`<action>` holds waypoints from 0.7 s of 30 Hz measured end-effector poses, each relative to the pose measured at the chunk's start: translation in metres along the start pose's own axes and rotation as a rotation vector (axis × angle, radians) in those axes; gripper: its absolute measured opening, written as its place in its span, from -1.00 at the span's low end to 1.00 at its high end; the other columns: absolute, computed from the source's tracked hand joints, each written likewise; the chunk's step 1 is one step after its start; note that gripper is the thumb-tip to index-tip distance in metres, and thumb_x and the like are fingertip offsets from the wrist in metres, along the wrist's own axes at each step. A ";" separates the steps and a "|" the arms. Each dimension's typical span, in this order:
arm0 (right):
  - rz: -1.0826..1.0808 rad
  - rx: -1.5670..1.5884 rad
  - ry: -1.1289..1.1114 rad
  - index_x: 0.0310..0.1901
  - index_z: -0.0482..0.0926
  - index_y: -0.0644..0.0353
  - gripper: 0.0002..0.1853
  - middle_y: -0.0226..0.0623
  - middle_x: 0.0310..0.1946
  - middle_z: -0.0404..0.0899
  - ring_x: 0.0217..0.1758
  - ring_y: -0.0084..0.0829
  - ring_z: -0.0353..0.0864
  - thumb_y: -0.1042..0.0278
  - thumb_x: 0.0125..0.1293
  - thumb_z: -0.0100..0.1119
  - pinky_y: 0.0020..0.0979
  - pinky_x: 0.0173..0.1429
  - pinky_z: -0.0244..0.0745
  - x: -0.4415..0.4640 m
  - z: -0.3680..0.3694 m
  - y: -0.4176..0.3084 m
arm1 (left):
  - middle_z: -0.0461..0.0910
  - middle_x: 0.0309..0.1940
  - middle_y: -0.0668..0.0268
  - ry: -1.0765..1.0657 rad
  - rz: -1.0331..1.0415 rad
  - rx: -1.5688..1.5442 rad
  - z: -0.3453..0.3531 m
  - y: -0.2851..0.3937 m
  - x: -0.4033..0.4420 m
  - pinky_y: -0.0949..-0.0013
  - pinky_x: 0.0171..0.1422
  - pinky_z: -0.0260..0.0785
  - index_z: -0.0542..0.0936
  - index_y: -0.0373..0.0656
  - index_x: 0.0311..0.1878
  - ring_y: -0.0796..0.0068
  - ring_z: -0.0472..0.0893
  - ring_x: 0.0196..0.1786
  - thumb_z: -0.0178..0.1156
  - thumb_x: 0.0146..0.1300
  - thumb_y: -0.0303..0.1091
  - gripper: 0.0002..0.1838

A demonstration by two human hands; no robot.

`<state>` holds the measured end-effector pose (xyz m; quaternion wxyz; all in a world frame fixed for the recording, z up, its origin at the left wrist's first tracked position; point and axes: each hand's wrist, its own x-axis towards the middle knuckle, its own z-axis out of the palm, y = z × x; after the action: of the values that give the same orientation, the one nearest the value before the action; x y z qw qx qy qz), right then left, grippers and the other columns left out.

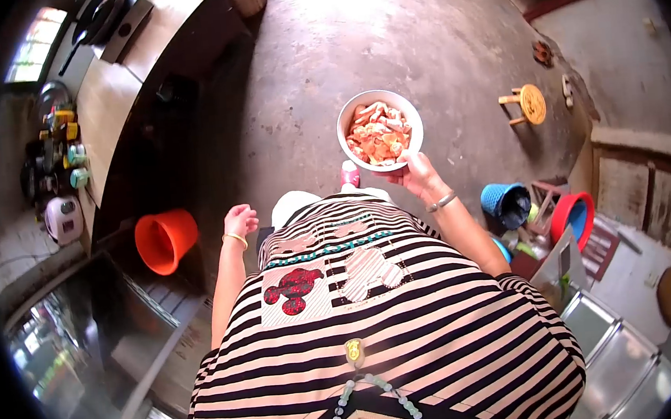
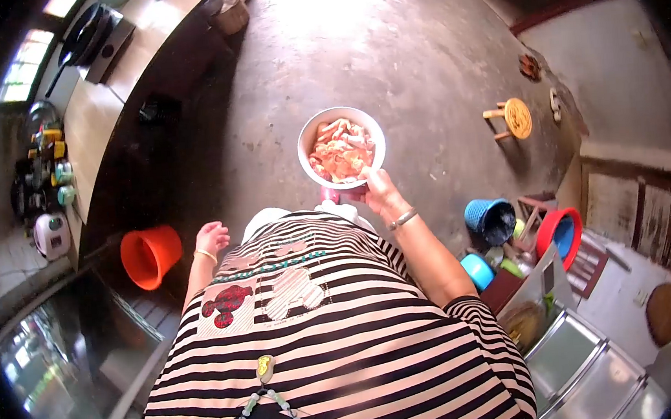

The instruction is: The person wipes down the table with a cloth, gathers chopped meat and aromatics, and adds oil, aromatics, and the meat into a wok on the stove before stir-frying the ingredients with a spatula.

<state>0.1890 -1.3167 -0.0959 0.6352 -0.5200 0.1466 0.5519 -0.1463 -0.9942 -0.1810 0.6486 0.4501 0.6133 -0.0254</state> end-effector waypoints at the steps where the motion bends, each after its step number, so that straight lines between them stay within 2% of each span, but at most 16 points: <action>1: 0.027 -0.008 -0.011 0.14 0.31 0.33 -0.49 -0.07 -0.07 0.54 -0.11 -0.12 0.62 0.36 0.10 -0.14 -0.42 -0.23 0.52 0.009 0.004 -0.011 | 0.58 -0.43 0.30 -0.005 0.021 -0.005 0.007 0.011 -0.006 0.45 -0.51 0.41 0.46 -0.12 -0.11 0.54 0.54 -0.54 0.15 0.15 -0.41 -0.78; 4: 0.106 -0.015 -0.060 0.16 0.29 0.30 -0.49 -0.07 -0.03 0.51 -0.08 -0.11 0.60 0.36 0.13 -0.18 -0.43 -0.24 0.50 0.037 0.017 -0.032 | 0.59 -0.40 0.31 0.003 0.050 -0.003 0.004 0.020 -0.010 0.49 -0.52 0.38 0.47 -0.11 -0.12 0.57 0.54 -0.53 0.13 0.18 -0.38 -0.80; 7: 0.151 -0.015 -0.131 0.17 0.28 0.27 -0.52 -0.08 0.00 0.49 -0.06 -0.10 0.59 0.38 0.17 -0.21 -0.44 -0.26 0.50 0.067 0.033 -0.054 | 0.59 -0.45 0.31 0.052 0.054 0.018 -0.023 -0.024 0.011 0.51 -0.61 0.29 0.49 -0.12 -0.14 0.58 0.50 -0.58 0.12 0.19 -0.37 -0.83; 8: 0.156 -0.021 -0.137 0.17 0.28 0.26 -0.52 -0.08 0.00 0.50 -0.06 -0.10 0.59 0.37 0.18 -0.21 -0.44 -0.26 0.49 0.080 0.044 -0.062 | 0.59 -0.49 0.31 0.124 0.072 0.101 -0.030 -0.030 0.009 0.47 -0.63 0.31 0.49 -0.13 -0.15 0.57 0.48 -0.60 0.13 0.17 -0.38 -0.83; 11: 0.175 -0.037 -0.115 0.17 0.29 0.24 -0.53 -0.10 -0.02 0.52 -0.06 -0.12 0.59 0.36 0.20 -0.21 -0.46 -0.29 0.46 0.109 0.086 -0.076 | 0.61 -0.46 0.23 0.205 -0.268 -0.026 -0.121 -0.181 0.092 0.31 -0.54 0.42 0.53 -0.14 -0.24 0.44 0.54 -0.56 0.11 0.16 -0.33 -0.86; 12: 0.173 -0.033 -0.123 0.17 0.30 0.24 -0.54 -0.11 -0.03 0.52 -0.07 -0.13 0.60 0.36 0.21 -0.22 -0.46 -0.29 0.46 0.122 0.099 -0.079 | 0.62 -0.39 0.17 -0.102 -0.134 0.614 -0.169 -0.225 0.131 0.20 -0.36 0.45 0.58 -0.16 -0.36 0.27 0.59 -0.46 0.06 0.13 -0.19 -0.76; 13: 0.165 -0.030 -0.135 0.17 0.30 0.23 -0.54 -0.11 -0.03 0.53 -0.07 -0.14 0.60 0.35 0.22 -0.23 -0.46 -0.29 0.45 0.137 0.110 -0.080 | 0.61 -0.31 0.16 -0.189 0.217 1.449 -0.191 -0.245 0.146 0.18 -0.18 0.42 0.61 -0.13 -0.42 0.12 0.59 -0.31 0.00 0.07 -0.08 -0.67; 14: 0.156 -0.027 -0.147 0.16 0.30 0.23 -0.55 -0.12 -0.04 0.53 -0.08 -0.15 0.61 0.35 0.23 -0.24 -0.46 -0.29 0.45 0.149 0.124 -0.084 | 0.60 -0.29 0.17 -0.070 0.213 1.206 -0.206 -0.250 0.146 0.15 -0.13 0.40 0.62 -0.06 -0.34 0.02 0.55 -0.19 -0.01 0.05 -0.06 -0.67; 15: 0.161 -0.025 -0.123 0.16 0.31 0.21 -0.56 -0.12 -0.04 0.54 -0.09 -0.16 0.61 0.35 0.24 -0.27 -0.48 -0.32 0.45 0.157 0.143 -0.093 | 0.60 -0.30 0.17 -0.078 0.180 1.276 -0.214 -0.227 0.149 0.17 -0.10 0.39 0.62 -0.06 -0.32 0.05 0.55 -0.19 0.00 0.04 -0.07 -0.67; 16: 0.163 0.034 -0.099 0.16 0.28 0.20 -0.48 -0.12 -0.09 0.55 -0.21 -0.10 0.63 0.44 0.07 -0.16 -0.49 -0.42 0.46 0.168 0.161 -0.097 | 0.60 -0.30 0.17 -0.091 0.141 1.341 -0.216 -0.198 0.142 0.19 -0.06 0.38 0.62 -0.05 -0.29 0.07 0.56 -0.19 0.01 0.03 -0.08 -0.68; 17: 0.157 -0.026 -0.098 0.17 0.29 0.20 -0.52 -0.12 -0.07 0.54 -0.16 -0.12 0.63 0.40 0.16 -0.22 -0.48 -0.40 0.46 0.180 0.178 -0.103 | 0.61 -0.34 0.17 0.017 -0.154 0.643 -0.218 -0.190 0.159 0.23 -0.25 0.43 0.59 -0.09 -0.28 0.20 0.57 -0.34 0.04 0.08 -0.23 -0.78; 18: 0.153 -0.088 -0.100 0.17 0.30 0.20 -0.56 -0.12 -0.05 0.54 -0.11 -0.14 0.62 0.36 0.25 -0.29 -0.47 -0.38 0.46 0.193 0.195 -0.110 | 0.61 -0.39 0.18 0.288 -0.314 -0.069 -0.220 -0.180 0.175 0.28 -0.44 0.48 0.57 -0.13 -0.27 0.32 0.58 -0.48 0.08 0.12 -0.39 -0.87; 19: 0.160 -0.106 -0.102 0.17 0.29 0.20 -0.56 -0.12 -0.05 0.54 -0.11 -0.13 0.62 0.36 0.25 -0.28 -0.47 -0.38 0.46 0.204 0.212 -0.116 | 0.60 -0.40 0.20 0.294 -0.316 -0.204 -0.212 -0.125 0.171 0.31 -0.47 0.47 0.54 -0.12 -0.24 0.36 0.57 -0.50 0.06 0.15 -0.40 -0.87; 21: 0.163 -0.141 -0.118 0.18 0.28 0.21 -0.56 -0.11 -0.04 0.53 -0.12 -0.11 0.62 0.36 0.25 -0.27 -0.47 -0.39 0.47 0.227 0.240 -0.127 | 0.57 -0.42 0.26 0.203 -0.254 -0.226 -0.192 0.004 0.142 0.38 -0.53 0.45 0.48 -0.11 -0.17 0.44 0.55 -0.54 0.03 0.20 -0.42 -0.86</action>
<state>0.2834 -0.9760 -0.1049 0.5576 -0.5164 0.1114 0.6404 -0.2574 -0.8005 -0.2647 0.6215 0.2937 0.7263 0.0073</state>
